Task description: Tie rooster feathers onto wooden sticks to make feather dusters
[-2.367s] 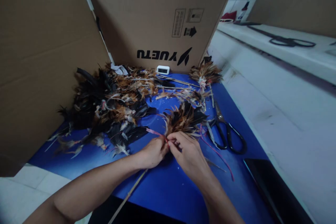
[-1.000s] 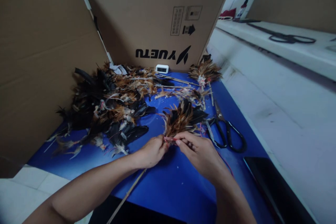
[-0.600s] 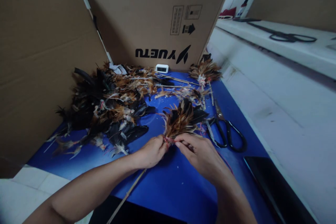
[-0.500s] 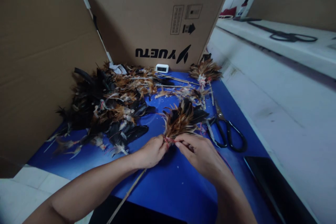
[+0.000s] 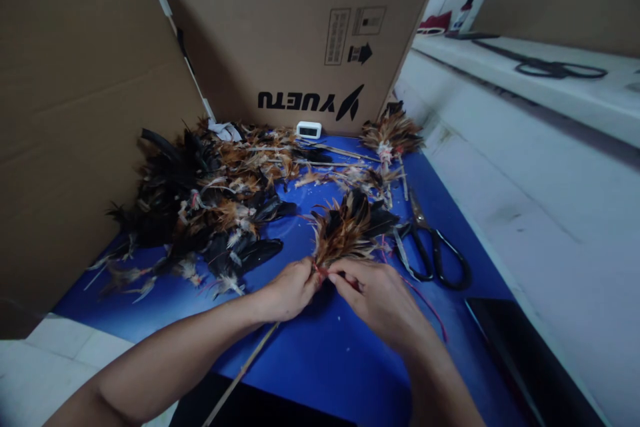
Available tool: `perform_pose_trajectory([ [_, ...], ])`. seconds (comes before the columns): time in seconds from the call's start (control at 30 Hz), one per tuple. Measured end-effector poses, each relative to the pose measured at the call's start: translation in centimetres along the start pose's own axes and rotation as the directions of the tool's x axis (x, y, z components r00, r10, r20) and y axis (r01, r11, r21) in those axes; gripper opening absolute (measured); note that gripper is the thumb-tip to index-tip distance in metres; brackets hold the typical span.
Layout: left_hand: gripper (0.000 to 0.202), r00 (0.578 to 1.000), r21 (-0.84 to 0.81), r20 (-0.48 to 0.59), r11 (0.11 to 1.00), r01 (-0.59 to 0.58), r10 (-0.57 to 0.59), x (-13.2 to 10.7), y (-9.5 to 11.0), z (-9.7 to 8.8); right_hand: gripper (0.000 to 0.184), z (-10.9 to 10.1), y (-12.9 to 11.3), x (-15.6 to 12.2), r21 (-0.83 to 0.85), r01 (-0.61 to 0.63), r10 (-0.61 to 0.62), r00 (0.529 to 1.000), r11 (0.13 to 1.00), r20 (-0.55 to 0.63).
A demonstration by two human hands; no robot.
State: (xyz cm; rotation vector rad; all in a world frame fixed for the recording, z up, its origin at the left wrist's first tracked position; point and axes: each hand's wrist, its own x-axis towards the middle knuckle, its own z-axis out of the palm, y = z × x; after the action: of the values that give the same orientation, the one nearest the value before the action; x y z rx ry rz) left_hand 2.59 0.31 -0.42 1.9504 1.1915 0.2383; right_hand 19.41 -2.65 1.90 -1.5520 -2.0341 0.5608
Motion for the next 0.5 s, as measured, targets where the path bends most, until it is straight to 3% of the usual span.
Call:
perform_pose_trajectory([
  [0.5,0.03,0.999,0.005,-0.001,0.999,-0.034,0.034,0.1,-0.3,0.2,0.016,1.3,-1.1,0.2,-0.05,0.141,-0.142,0.99,0.989,-0.012],
])
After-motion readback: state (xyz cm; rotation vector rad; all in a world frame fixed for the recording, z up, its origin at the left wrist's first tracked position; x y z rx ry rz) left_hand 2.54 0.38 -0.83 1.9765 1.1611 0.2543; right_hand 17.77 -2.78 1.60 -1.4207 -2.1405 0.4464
